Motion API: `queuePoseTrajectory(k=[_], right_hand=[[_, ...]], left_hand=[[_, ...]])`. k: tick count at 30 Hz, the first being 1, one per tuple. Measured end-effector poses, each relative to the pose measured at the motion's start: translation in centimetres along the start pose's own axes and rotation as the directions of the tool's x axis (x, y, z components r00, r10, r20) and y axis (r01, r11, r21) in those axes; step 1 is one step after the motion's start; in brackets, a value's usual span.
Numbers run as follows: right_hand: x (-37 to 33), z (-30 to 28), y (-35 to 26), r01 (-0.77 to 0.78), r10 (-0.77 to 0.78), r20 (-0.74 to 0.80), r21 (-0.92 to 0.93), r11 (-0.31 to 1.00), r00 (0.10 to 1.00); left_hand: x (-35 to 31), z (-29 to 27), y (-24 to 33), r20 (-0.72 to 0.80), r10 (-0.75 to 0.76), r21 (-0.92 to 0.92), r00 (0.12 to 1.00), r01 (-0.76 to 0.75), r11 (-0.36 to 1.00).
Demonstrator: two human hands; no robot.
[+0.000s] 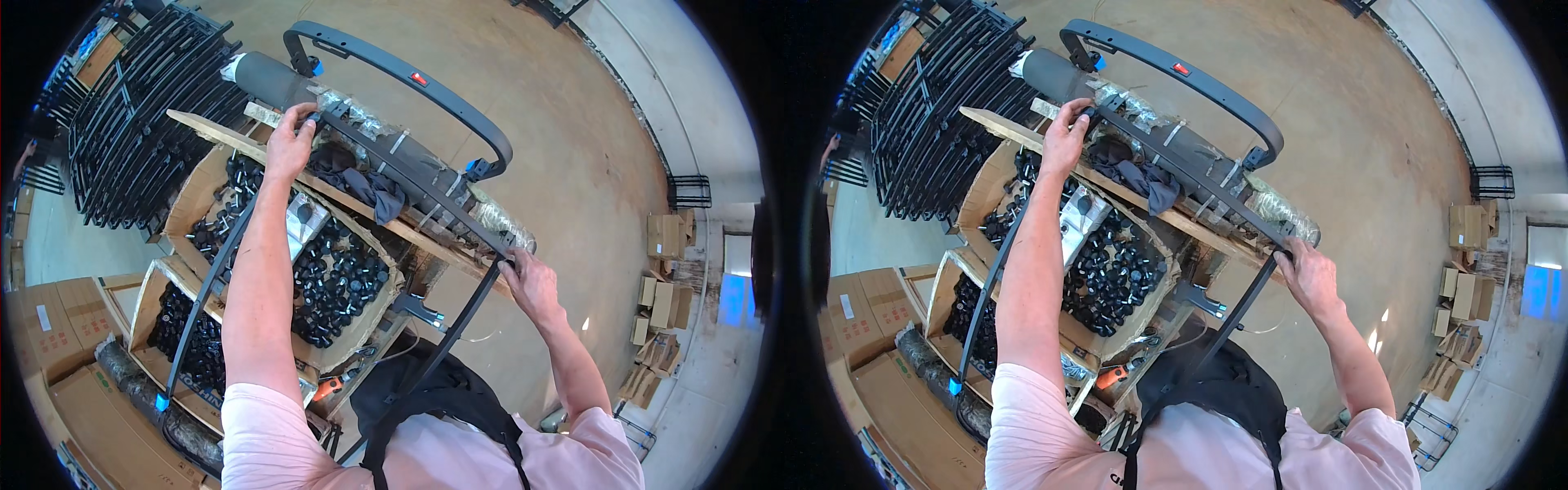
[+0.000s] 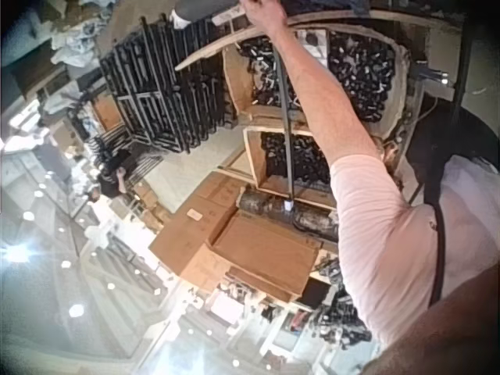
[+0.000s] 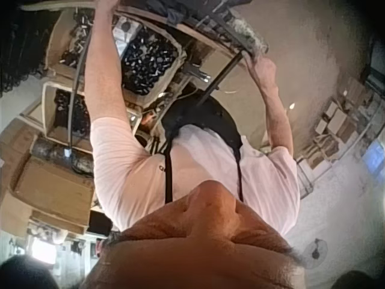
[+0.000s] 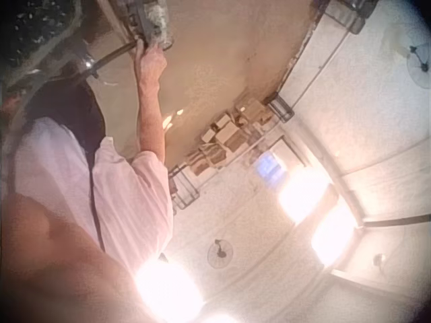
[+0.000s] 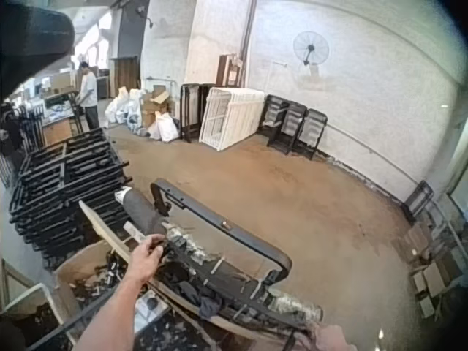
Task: The person assembles a black electronic device by attaching a handle, inserting a power cord, and securing components with a cordless drill. They work at a station with boxes of parts and stacks of similar devices in a warehouse setting.
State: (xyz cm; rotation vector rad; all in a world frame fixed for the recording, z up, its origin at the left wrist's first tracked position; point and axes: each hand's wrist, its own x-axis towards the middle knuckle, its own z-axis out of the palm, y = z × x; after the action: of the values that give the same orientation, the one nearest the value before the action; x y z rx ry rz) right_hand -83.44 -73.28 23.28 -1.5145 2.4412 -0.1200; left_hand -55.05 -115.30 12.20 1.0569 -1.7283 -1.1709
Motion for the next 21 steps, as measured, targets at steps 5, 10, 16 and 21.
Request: queuePoseTrajectory(k=[5, 10, 16, 21], right_hand=[[0.7, 0.2, -0.4, -0.053, 0.058, 0.050, -0.101, 0.994, 0.997], [1.3, 0.6, -0.1, -0.057, 0.078, 0.129, -0.159, 0.986, 0.989], [0.7, -1.2, -0.6, 0.053, 0.031, 0.290, -0.276, 0.960, 0.957], [1.7, -1.4, -0.2, 0.053, 0.101, 0.344, -0.411, 0.910, 0.933]], left_hand=[[0.0, 0.2, 0.4, -0.049, 0.062, 0.234, 0.997, -0.049, 0.971], [0.3, -0.1, 0.0, -0.034, 0.016, 0.123, 0.999, -0.012, 0.992], [0.3, -0.2, -0.3, -0.010, -0.073, 0.068, 0.997, 0.074, 0.995], [-0.1, -0.1, 0.1, -0.019, 0.083, 0.270, 0.996, -0.075, 0.960]])
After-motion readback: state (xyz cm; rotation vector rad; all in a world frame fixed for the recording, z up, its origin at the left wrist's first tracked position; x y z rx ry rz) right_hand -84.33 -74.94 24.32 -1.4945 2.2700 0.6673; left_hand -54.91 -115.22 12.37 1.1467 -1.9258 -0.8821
